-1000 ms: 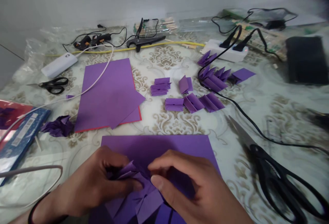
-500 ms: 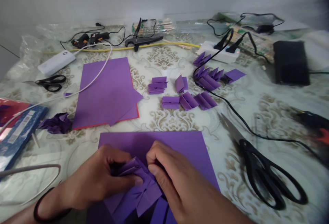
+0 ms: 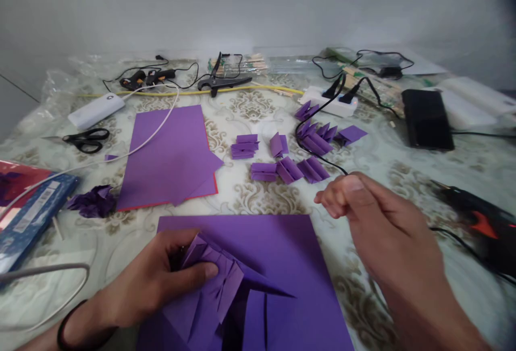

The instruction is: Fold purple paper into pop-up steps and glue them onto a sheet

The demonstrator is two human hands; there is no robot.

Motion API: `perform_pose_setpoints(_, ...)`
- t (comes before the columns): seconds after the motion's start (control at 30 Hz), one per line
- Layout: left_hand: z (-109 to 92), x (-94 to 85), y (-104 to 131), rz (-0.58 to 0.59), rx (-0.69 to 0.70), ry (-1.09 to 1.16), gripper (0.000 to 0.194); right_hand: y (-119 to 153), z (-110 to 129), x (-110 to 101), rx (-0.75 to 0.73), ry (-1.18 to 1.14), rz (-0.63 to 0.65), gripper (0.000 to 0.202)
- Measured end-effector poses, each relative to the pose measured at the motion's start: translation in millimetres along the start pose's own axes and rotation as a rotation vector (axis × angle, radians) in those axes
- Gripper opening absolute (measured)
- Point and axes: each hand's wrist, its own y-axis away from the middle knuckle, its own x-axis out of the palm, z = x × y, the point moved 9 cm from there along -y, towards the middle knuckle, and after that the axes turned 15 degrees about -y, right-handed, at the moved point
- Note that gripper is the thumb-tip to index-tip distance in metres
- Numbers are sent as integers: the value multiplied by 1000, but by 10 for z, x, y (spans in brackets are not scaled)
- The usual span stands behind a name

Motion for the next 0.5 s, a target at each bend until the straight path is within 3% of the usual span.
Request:
perform_pose_setpoints(0.1, -4, 8, 17, -46, 23, -65, 30, 117, 73, 372, 56, -30, 206, 38)
perform_pose_setpoints(0.17, -6, -58, 43, -156, 52, -232, 31, 297, 110, 744, 145, -49, 446, 31)
perform_pose_setpoints(0.23, -19, -113, 82, -260, 83, -397, 36, 463, 109, 985, 241, -14, 577, 19)
perform_pose_setpoints(0.33, -12, -110, 110, -295, 96, -468, 39, 562, 98, 1122, 294, 48, 608, 9)
perform_pose_setpoints(0.5, 36, 11, 68, -149, 35, -420, 36, 572, 67, 1154, 283, 18, 615, 22)
